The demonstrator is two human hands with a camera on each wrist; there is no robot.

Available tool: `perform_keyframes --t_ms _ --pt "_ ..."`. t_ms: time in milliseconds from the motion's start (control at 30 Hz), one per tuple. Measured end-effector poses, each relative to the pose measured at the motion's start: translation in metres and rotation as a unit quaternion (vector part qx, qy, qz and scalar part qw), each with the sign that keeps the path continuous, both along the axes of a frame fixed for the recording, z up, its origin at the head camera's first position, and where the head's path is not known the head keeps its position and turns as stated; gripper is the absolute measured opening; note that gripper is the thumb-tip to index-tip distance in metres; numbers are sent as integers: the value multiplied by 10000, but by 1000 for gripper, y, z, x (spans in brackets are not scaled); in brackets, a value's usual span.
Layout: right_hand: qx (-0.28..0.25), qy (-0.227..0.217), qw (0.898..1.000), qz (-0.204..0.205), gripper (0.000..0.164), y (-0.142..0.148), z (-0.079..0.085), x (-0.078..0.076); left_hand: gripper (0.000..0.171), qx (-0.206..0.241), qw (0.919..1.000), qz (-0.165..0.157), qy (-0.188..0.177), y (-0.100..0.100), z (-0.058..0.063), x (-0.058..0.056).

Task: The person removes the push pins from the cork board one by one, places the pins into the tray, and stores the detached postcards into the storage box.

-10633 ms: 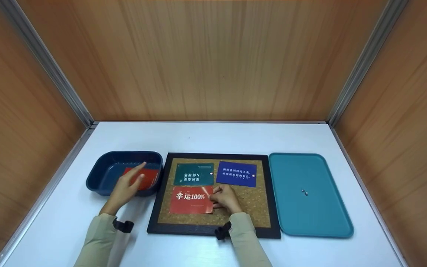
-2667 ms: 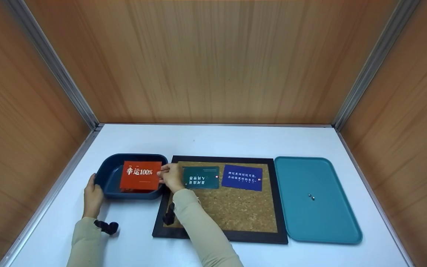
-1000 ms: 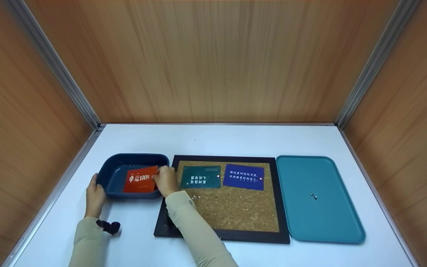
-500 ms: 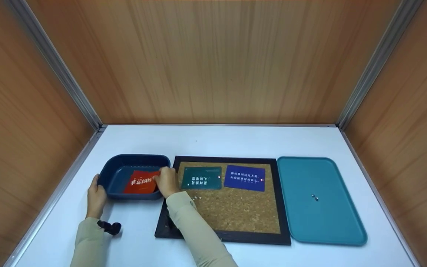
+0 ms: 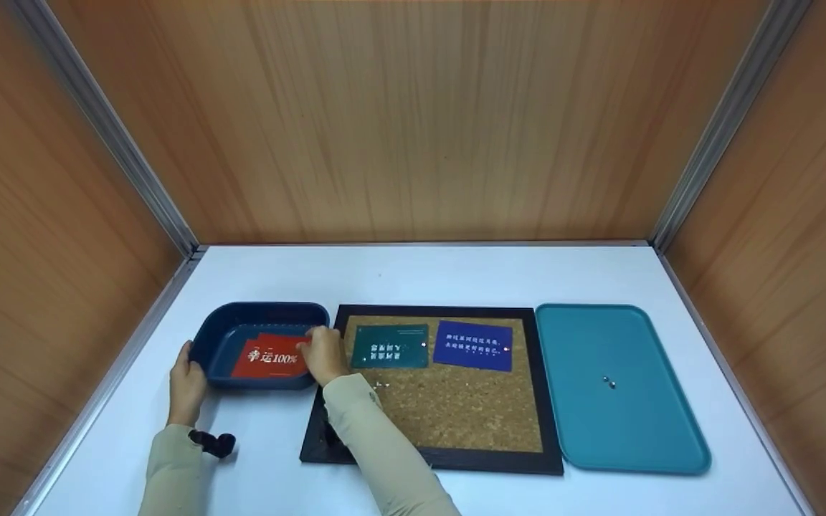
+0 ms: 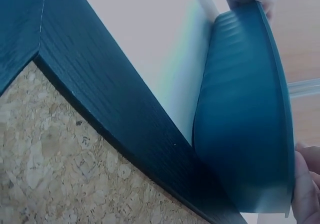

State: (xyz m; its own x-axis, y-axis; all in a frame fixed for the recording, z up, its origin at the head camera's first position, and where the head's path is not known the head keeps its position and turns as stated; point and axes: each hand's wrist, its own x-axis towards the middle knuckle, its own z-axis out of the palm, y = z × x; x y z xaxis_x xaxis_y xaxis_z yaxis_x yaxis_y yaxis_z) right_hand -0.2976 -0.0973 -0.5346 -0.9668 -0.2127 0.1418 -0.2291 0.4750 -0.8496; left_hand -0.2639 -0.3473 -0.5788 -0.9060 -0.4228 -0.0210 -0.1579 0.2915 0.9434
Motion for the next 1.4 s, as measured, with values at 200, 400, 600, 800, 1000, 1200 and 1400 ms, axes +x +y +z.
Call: perform_keyframes --t_ms 200,400,600,800,1000,1200,1400 --pt "-140 34 9999 51 25 1 -1 2 53 -52 10000 -25 -54 -1 -1 1" --pt "-273 -266 9991 193 24 4 2 3 54 -29 10000 -15 -20 -1 0 0" --pt "-446 -627 9964 345 28 9 2 3 54 2 10000 -23 -53 1 1 -1" --pt "-549 -696 9943 592 30 13 -1 4 54 -67 9998 -64 -178 1 2 0" --pt "-982 -833 9883 815 34 17 1 6 53 -428 9988 -32 -249 0 4 1" --pt "-1621 -1153 9755 938 36 19 1 6 52 -910 9952 -129 -347 0 10 1" --pt "-1839 -1326 9702 857 36 25 3 5 51 -1678 9839 -241 -571 1 18 4"
